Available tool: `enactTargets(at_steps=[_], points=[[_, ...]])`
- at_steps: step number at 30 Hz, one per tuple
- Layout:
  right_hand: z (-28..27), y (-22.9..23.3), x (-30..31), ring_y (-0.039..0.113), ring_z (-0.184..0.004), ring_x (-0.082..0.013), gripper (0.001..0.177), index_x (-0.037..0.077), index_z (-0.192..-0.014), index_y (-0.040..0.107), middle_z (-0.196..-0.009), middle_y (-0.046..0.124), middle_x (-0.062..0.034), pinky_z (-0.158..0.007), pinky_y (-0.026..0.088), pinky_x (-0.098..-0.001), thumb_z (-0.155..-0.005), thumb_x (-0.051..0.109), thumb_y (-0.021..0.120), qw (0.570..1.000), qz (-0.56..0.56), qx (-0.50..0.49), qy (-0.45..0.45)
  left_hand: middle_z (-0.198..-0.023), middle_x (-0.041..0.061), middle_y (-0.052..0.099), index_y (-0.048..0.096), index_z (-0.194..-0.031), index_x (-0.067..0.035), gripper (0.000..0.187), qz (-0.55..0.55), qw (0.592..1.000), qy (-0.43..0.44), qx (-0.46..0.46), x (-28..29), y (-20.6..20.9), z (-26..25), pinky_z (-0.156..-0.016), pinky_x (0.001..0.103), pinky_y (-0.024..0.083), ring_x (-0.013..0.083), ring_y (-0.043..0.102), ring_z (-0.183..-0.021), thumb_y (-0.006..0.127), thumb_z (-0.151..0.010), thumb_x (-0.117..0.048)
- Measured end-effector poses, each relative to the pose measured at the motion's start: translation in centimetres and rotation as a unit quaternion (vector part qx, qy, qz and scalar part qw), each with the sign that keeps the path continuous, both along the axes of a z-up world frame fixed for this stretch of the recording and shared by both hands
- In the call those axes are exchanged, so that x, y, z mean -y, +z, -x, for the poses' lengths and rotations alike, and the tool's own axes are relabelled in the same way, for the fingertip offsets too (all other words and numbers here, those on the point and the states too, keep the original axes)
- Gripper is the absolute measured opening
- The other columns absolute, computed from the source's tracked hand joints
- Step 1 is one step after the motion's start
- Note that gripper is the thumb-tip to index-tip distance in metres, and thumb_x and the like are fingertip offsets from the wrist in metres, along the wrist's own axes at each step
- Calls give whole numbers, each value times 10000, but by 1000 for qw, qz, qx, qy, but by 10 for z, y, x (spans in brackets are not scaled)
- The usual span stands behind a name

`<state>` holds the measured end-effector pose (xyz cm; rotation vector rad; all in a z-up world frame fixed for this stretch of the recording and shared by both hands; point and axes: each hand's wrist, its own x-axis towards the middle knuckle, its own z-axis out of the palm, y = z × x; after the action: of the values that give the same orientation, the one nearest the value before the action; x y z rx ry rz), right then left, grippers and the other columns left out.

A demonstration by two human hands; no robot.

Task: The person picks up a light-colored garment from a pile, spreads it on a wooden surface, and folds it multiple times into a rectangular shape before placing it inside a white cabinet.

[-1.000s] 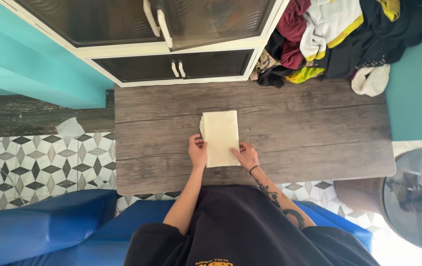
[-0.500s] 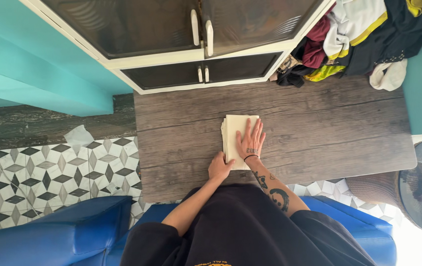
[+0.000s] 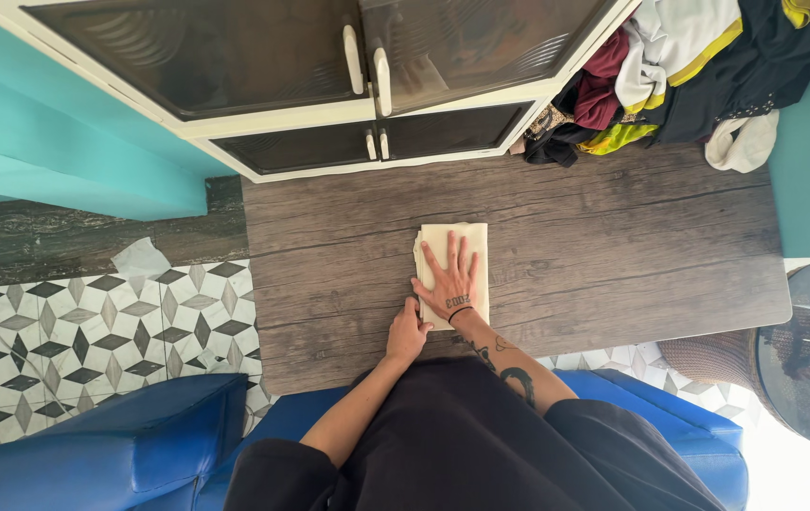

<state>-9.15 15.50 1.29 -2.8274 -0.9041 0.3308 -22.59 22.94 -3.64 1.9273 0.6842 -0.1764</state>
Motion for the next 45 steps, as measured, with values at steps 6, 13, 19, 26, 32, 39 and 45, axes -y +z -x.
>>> enactTargets(at_steps=[6, 13, 19, 26, 32, 39, 45], points=[[-3, 5, -2, -24, -1550, -476, 894, 350, -1640, 211, -1689, -54, -223, -1204, 55, -693, -884, 704, 530, 999, 30, -17, 3, -837, 137, 726, 532, -1071, -62, 448, -47, 998, -21, -24, -2, -5, -4, -757, 504, 527, 362, 705, -853, 856, -789, -187], [3, 13, 25, 19, -1545, -463, 971, 248, -1631, 216, -1679, -15, -248, -1196, 65, -689, -847, 704, 562, 997, -37, -41, 47, -871, 114, 740, 669, -915, -72, 246, -13, 998, -41, -35, -50, -13, -36, -775, 409, 571, 300, 735, -845, 818, -736, -154], [28, -3, 62, 112, -1557, -400, 888, 201, -1624, 296, -1687, 116, -232, -1194, 123, -659, -903, 676, 504, 990, -24, 6, 141, -1435, 191, 599, 623, -1209, -65, 271, -235, 953, 50, 184, -34, 19, -89, -1131, 483, 444, 387, 531, -1382, 632, -942, -111], [28, -24, 67, 136, -1559, -386, 844, 114, -1544, 419, -1635, 244, -260, -1194, 132, -676, -918, 674, 497, 986, -37, 24, 164, -1731, 64, 83, 176, -1647, -150, 691, -265, 944, -178, 86, -18, 23, -115, -1277, 532, 97, 321, 58, -1592, 396, -1073, -464], [25, -28, 76, 191, -1548, -359, 786, 108, -1491, 477, -1622, 295, -242, -1185, 142, -685, -907, 630, 548, 981, -61, 30, 183, -1727, 56, 38, 164, -1645, -226, 691, -263, 952, -152, 37, -16, 20, -117, -1270, 539, 40, 370, 15, -1575, 359, -1055, -529], [29, -22, 100, 259, -1544, -347, 659, 197, -1555, 479, -1654, 306, -198, -1224, 197, -606, -958, 457, 580, 968, -128, -16, 217, -1737, 86, 30, 108, -1663, -208, 680, -256, 962, -82, 46, -17, -17, -124, -1272, 591, 24, 343, 51, -1597, 301, -1082, -505], [42, -5, 131, 169, -1517, -416, 677, 303, -1548, 429, -1644, 163, -242, -1161, 172, -616, -916, 446, 626, 985, -69, 19, 160, -1727, 184, -65, 118, -1651, -133, 708, -255, 966, -4, -31, -21, -6, -134, -1209, 664, 1, 404, -43, -1587, 349, -1081, -485]])
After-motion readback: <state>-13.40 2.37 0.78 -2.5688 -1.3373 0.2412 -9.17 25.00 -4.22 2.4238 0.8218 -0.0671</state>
